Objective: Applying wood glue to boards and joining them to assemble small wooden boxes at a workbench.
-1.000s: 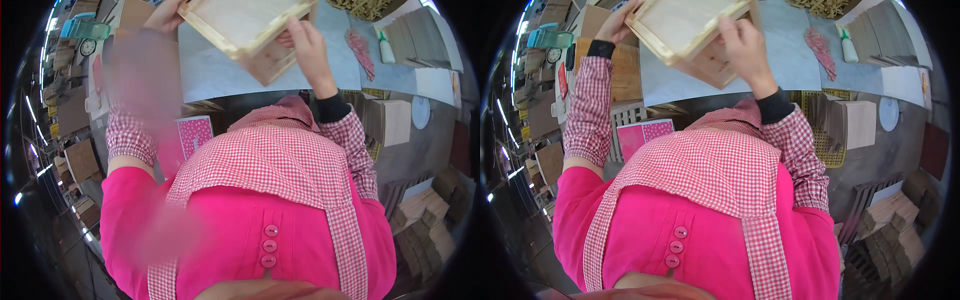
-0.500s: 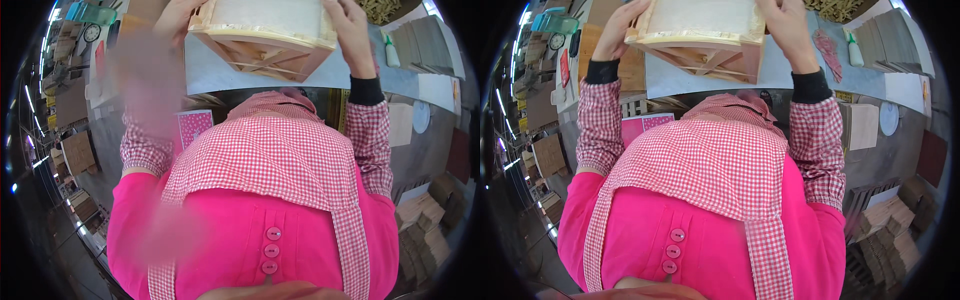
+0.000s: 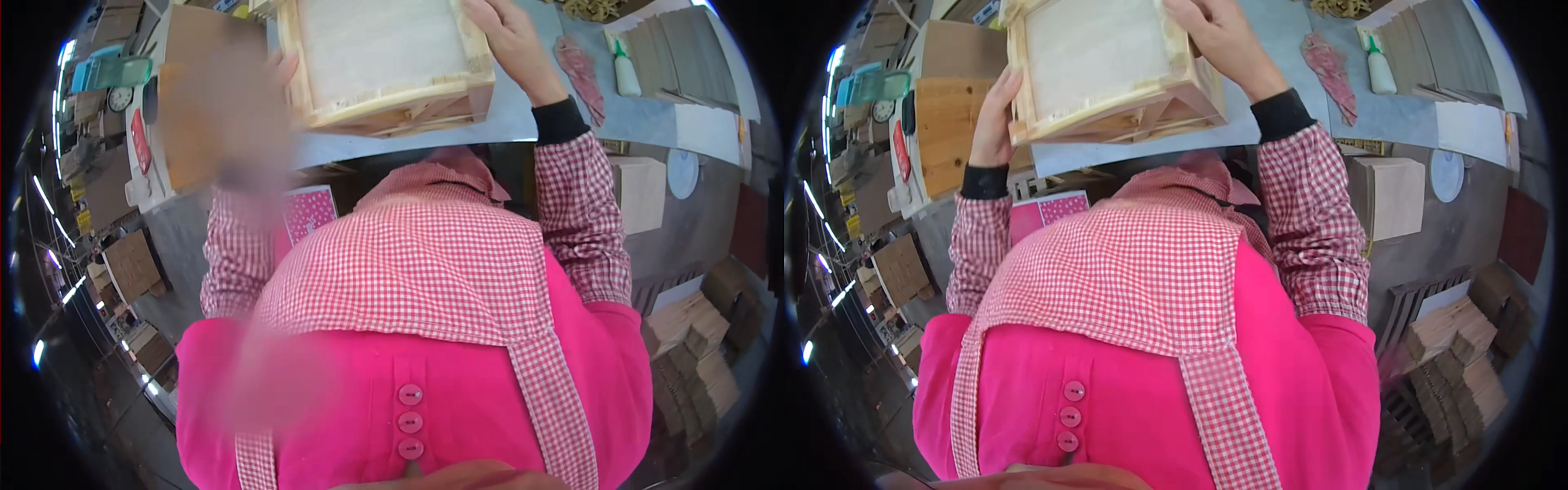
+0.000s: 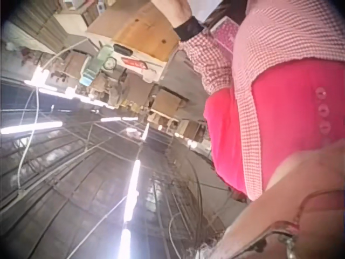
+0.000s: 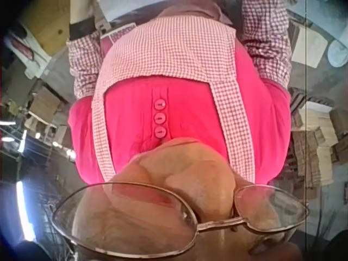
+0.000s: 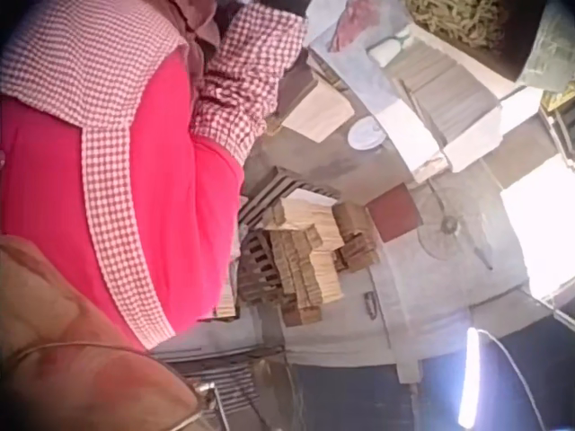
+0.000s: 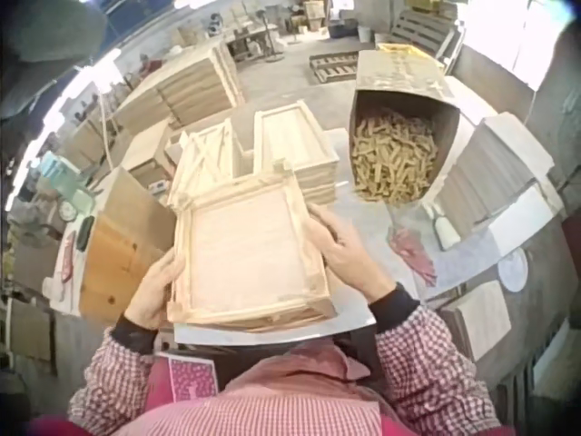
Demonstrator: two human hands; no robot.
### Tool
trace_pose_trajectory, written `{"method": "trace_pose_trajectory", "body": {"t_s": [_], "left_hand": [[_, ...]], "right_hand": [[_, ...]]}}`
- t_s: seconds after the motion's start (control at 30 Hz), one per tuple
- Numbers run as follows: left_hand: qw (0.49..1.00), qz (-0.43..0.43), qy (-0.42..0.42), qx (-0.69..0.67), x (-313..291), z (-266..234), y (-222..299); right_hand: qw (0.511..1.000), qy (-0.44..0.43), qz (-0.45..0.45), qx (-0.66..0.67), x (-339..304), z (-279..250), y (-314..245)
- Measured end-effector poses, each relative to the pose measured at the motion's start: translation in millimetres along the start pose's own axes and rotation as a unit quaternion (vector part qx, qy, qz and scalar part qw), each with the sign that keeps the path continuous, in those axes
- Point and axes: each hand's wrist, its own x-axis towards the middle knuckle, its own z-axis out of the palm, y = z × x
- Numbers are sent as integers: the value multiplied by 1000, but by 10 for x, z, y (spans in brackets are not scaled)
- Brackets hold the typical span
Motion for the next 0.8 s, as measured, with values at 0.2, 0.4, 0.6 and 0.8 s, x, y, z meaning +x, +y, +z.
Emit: {"method": "trace_pose_trajectory", "body": {"t_s": [0.2,0.4,0.6,0.8], "left_hand": [[996,-61,52,-26,-191,-17,-69],[995,-44,42,-84,-44,98,-86],[972,26,-104,-207,22,-14,-55],[997,-69,20,-12,445,95,235]], "right_hand": [[783,-57,130,-606,-696,-1798,1471],[756,-28,92,-647,-1575,-1970,1815],[787,-1,170,-593,-2417,-662,1380],[856,20,121,-502,-2489,795,1206]]}}
